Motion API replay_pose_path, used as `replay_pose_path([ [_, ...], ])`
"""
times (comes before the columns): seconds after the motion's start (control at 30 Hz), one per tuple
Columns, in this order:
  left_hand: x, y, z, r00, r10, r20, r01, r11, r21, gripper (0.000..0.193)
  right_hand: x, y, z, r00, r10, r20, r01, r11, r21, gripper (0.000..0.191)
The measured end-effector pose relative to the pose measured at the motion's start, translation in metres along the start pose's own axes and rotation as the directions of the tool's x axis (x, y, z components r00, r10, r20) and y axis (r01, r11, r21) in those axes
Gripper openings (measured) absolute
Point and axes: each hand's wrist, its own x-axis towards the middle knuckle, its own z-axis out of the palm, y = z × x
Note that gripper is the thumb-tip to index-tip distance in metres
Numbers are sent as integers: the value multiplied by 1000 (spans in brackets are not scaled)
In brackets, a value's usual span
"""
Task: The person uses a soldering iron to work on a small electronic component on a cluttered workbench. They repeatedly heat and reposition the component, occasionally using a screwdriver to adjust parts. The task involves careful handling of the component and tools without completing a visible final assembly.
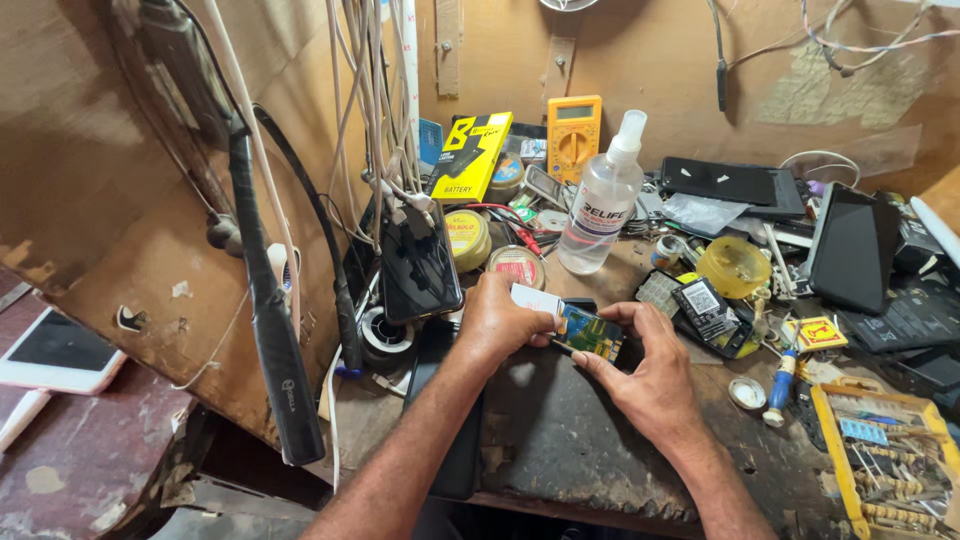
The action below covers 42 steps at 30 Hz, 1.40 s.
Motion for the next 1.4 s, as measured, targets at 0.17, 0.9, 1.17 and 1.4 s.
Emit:
replay_pose_path([
  [0.17, -2, 2, 0, 1000, 17, -7, -17, 1000, 7, 28, 0, -3, -1, 999, 38, 10, -39, 999, 16, 53],
  [0.9, -3, 8, -2, 891, 454, -33, -386, 792, 473, 32, 2, 5, 2, 993, -76, 93, 83, 994, -73, 49],
  [1.17, 4, 2, 0, 932, 361, -32, -298, 813, 500, 37, 4, 1, 1, 993, -63, 101, 69, 996, -58, 50],
  [1.4, 1, 3, -1, 946, 321, -39, -267, 845, 464, 42, 4, -2, 0, 992, -92, 84, 97, 994, -60, 50],
])
